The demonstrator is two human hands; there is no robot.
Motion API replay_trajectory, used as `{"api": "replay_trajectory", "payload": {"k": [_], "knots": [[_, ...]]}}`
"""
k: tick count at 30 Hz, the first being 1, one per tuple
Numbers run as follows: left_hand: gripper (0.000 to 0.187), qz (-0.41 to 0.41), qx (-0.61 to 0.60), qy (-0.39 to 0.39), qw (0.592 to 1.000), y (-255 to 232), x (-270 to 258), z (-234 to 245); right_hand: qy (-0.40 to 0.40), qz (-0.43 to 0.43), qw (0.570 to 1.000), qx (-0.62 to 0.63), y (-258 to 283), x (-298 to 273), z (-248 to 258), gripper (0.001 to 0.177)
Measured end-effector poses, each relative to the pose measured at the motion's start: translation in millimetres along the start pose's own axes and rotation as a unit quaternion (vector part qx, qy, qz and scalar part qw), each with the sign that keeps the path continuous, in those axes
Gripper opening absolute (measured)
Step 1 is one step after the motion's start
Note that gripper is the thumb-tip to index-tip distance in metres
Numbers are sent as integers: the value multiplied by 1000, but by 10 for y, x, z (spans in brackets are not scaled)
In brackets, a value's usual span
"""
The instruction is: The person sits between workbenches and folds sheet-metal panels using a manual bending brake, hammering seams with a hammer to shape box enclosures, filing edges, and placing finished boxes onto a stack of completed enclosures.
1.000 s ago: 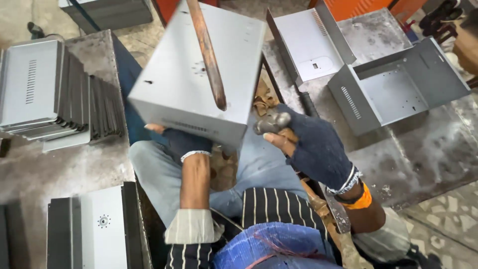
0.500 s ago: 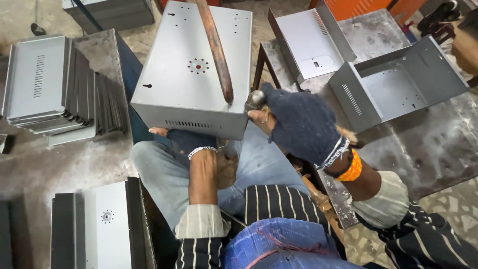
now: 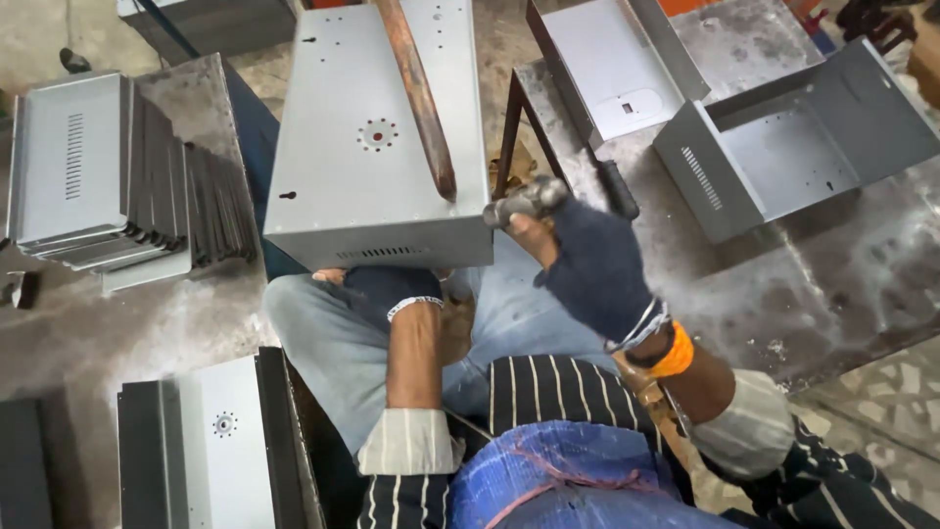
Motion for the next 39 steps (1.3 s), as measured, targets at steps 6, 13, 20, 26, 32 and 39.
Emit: {"api": "replay_trajectory", "payload": {"k": [6,13,20,26,32,39], "knots": [[94,27,-3,-175,984,-150,-417,-1219,-55,-69,931,355,-431,-173,-386,30],[91,-110,-706,48,698,-267,-368,-1645,-174,-88,876,442,-676,-314,-452,32],[88,-67,-538,-9,841,-225,-381,-1890,-97,-113,899,412,-837,-369,-754,31],[86,-27,-384,-49,922,-146,-385,-1917,-21,-169,887,428,-979,-94,-672,38],[84,9,-226,-81,971,-18,-371,-1910,52,-246,921,299,-3173,611,-857,38],[82,28,-25,-116,993,-50,-332,-1943,27,-260,965,4,-4166,1566,-555,40]]}}
Point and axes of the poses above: each hand's wrist, its own x-axis towards the middle knuckle, its own z-axis out of the back of the hand, y = z × x, the point moved 10 cm from there along x, towards the middle knuckle, and after that the axes turned 7 degrees about y, right-handed, at the moved point
